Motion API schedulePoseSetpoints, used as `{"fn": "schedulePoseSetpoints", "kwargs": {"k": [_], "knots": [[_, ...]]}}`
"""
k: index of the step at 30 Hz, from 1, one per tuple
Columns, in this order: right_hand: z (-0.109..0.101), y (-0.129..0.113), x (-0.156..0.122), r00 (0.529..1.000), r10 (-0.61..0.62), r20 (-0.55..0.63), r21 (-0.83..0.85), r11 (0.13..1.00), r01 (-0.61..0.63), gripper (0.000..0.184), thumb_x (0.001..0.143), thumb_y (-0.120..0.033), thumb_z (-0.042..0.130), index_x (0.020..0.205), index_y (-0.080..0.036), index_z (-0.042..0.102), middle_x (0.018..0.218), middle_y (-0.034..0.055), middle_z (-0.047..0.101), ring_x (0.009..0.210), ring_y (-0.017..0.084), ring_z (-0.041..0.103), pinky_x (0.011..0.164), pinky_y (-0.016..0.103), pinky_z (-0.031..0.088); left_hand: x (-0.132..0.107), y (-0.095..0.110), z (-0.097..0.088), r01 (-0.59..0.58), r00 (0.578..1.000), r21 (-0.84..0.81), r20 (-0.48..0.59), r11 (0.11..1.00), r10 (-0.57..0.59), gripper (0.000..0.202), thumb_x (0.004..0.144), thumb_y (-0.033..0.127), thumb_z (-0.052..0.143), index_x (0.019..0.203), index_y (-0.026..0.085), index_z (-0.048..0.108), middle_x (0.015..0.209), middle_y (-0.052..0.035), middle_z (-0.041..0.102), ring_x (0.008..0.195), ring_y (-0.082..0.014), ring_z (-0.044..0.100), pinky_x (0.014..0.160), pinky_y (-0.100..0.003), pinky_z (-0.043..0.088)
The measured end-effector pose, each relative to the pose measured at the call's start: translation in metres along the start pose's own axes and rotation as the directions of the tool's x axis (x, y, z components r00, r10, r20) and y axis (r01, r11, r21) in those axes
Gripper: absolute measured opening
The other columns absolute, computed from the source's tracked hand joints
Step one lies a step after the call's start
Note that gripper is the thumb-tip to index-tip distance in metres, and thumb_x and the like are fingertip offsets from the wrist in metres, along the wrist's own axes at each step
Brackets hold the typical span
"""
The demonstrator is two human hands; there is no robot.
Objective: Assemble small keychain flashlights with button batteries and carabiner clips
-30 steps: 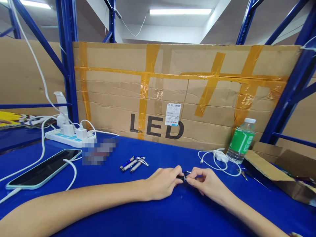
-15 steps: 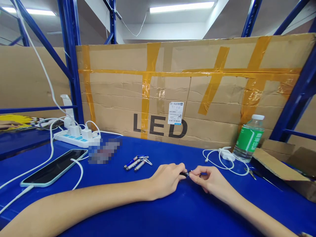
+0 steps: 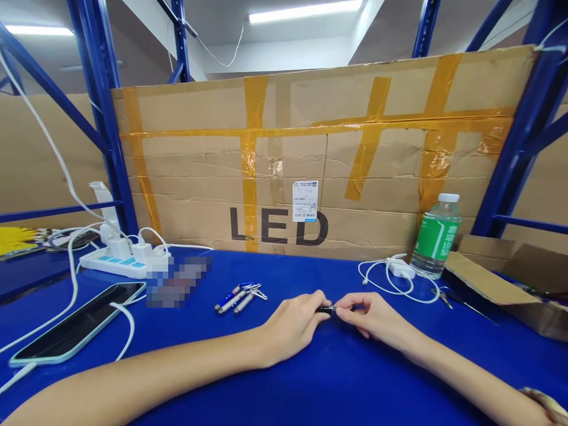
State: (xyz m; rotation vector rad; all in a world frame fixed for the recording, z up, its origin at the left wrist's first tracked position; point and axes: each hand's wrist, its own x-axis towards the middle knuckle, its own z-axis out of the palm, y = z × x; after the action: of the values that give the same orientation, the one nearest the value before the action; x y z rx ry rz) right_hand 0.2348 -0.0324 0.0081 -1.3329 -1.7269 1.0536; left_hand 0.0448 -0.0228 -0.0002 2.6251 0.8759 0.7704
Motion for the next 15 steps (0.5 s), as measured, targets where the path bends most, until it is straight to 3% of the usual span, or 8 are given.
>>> {"fn": "schedulePoseSetpoints", "kwargs": {"k": [7, 11, 15], "knots": [[-0.003, 0.002, 0.002, 0.999, 0.031, -0.031, 0.018, 0.999, -0.030, 0.047, 0.058, -0.055, 0.067, 0.079, -0.013, 0.064, 0.044, -0.0060, 0.044, 0.035, 0.004, 0.031, 0.035, 0.018, 0.020, 0.002, 0.002, -0.002, 0.037, 0.999, -0.074, 0.042, 0.997, -0.034, 0.016, 0.092, 0.024, 0.035, 0.104, 0.021, 0.046, 0.105, -0.0034, 0.061, 0.094, -0.0163, 0.059, 0.080, -0.026, 0.045], [-0.008, 0.009, 0.007, 0.992, -0.048, -0.117, 0.049, 0.997, 0.054, 0.046, 0.059, -0.052, 0.067, 0.082, -0.013, 0.061, 0.058, -0.0025, 0.054, 0.037, 0.003, 0.035, 0.039, 0.019, 0.026, 0.004, 0.000, -0.001, 0.050, 0.998, -0.058, 0.035, 0.997, -0.049, 0.019, 0.092, 0.026, 0.036, 0.108, 0.022, 0.046, 0.106, -0.0030, 0.060, 0.097, -0.0170, 0.058, 0.083, -0.028, 0.044], [-0.014, 0.015, 0.009, 0.988, -0.100, -0.114, -0.033, 0.995, 0.096, 0.039, 0.066, -0.050, 0.063, 0.079, -0.013, 0.062, 0.071, 0.0026, 0.061, 0.039, 0.004, 0.040, 0.041, 0.020, 0.032, 0.005, -0.002, 0.000, 0.083, 0.996, -0.037, 0.034, 0.996, -0.082, 0.021, 0.093, 0.026, 0.035, 0.110, 0.023, 0.046, 0.106, -0.0032, 0.060, 0.095, -0.0170, 0.057, 0.082, -0.028, 0.044]]}}
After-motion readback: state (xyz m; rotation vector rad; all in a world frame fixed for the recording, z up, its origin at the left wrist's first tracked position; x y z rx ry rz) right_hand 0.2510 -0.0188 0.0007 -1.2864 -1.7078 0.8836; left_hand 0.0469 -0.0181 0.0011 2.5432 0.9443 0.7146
